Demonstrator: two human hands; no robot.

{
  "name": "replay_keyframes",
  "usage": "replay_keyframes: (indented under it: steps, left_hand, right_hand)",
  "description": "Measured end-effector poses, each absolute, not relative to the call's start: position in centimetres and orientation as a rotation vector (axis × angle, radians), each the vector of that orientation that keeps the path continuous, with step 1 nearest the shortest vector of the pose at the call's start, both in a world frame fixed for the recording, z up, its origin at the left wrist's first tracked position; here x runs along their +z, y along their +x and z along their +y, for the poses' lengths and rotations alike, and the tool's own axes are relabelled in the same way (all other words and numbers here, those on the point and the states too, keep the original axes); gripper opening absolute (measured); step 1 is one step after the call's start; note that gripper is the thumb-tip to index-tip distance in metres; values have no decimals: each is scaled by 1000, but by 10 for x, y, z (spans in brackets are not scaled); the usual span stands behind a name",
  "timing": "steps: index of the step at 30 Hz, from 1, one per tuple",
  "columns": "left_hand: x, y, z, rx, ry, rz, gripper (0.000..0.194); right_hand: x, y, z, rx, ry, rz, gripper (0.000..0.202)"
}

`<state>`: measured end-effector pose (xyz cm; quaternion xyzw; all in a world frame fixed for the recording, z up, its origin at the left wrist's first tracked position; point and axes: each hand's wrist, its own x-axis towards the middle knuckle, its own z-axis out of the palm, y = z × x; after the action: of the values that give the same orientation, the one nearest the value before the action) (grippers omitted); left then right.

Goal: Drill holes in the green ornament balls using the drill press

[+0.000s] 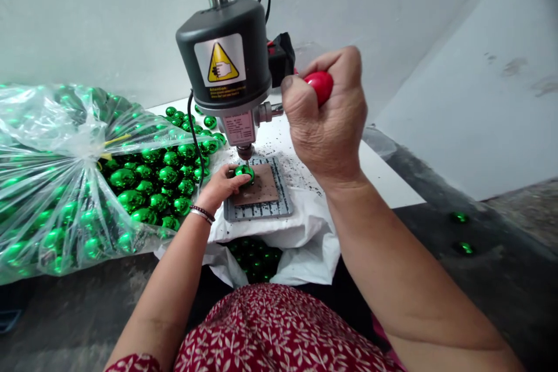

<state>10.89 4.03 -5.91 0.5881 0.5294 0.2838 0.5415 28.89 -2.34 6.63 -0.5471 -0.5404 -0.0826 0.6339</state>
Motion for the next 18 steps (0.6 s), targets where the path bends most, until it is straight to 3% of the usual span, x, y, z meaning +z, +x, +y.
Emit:
replay_keyframes:
  steps: [10, 18]
  left_hand:
    - [-69, 108, 46, 754, 1570, 1283, 46]
    - [-63, 121, 27, 720, 1728, 1340, 55]
  right_hand:
    - [64, 291, -25, -179, -1249, -1267, 29]
    - [66, 288, -26, -197, -1231, -1243, 20]
